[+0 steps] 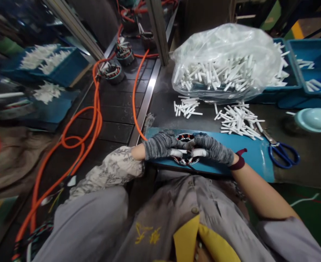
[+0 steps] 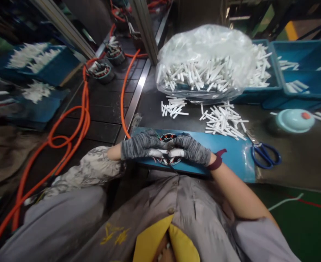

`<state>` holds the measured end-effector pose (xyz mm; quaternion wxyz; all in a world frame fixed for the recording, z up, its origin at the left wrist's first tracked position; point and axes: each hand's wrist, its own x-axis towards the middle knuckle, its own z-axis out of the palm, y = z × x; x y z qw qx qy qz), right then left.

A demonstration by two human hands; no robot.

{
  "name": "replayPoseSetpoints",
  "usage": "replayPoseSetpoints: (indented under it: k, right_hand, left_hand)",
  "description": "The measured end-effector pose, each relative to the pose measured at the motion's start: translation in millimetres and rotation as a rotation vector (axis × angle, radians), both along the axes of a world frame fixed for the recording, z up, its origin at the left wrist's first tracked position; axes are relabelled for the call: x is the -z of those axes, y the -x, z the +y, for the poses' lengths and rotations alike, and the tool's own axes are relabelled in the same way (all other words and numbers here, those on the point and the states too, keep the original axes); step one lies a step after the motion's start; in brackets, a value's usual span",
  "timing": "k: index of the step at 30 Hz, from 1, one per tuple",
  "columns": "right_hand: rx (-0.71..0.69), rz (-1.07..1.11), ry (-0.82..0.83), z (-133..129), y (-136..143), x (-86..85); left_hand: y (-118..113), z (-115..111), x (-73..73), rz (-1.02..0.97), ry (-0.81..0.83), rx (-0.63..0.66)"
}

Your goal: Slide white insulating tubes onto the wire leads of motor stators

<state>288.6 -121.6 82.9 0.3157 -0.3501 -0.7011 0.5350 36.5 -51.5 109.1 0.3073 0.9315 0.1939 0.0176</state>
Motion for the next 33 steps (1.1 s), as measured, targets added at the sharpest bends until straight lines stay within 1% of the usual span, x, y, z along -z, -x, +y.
replayPoseSetpoints:
  k: [2,3,6,8,9,13,15,18,21,23,25,27,29,31,33]
  right_hand:
    - [-0.009,0.033,0.121,3.1,-1.7,1.7]
    - [-0.005,0.056,0.185,4.2,-3.4,2.1]
    - [0.018,0.139,0.329,6.2,-8.5,1.0]
    - [0.029,0.17,0.372,7.7,-10.0,-0.9]
    - [0.035,0.175,0.38,8.6,-10.1,-1.9]
    - [0.044,0.124,0.384,12.3,-6.3,-6.0]
    - [0.04,0.082,0.385,12.3,-2.1,-7.8]
    - [0.063,0.088,0.41,9.8,6.2,-8.9]
    - [0.111,0.192,0.452,7.2,13.3,-7.2]
    - [0.131,0.255,0.469,6.8,15.5,-5.5]
    - [0.129,0.269,0.481,7.4,16.0,-3.9]
    - [0.124,0.256,0.492,8.1,16.2,-2.6]
    - [0.133,0.22,0.483,7.8,17.1,-1.5]
    - [0.179,0.128,0.41,5.4,19.0,-1.1]
    - [0.237,-0.015,0.26,1.0,19.8,-2.2]
  left_hand:
    - [-3.6,-4.5,1.6,0.056,-0.081,-0.008]
    - [-4.2,-6.9,0.8,0.067,-0.126,-0.032]
    - [-1.6,-12.8,-4.7,0.063,-0.256,-0.15]
    - [1.8,-13.1,-6.4,0.067,-0.277,-0.195]
    - [3.3,-11.9,-6.0,0.07,-0.254,-0.186]
    - [7.0,-2.6,-0.9,0.036,-0.072,-0.037]
    - [8.0,0.3,0.8,-0.013,-0.021,-0.012]
    - [8.6,-1.2,1.9,-0.093,0.016,-0.095]
    - [8.3,-6.9,3.6,-0.137,0.054,-0.185]
    - [7.9,-10.6,6.7,-0.164,0.087,-0.213]
    - [7.4,-13.4,11.8,-0.201,0.112,-0.22]
    - [6.6,-15.0,17.5,-0.256,0.095,-0.23]
    - [5.5,-15.2,20.5,-0.282,0.033,-0.234]
    - [4.8,-13.8,17.6,-0.255,-0.026,-0.226]
    - [4.9,-11.2,8.3,-0.182,-0.061,-0.203]
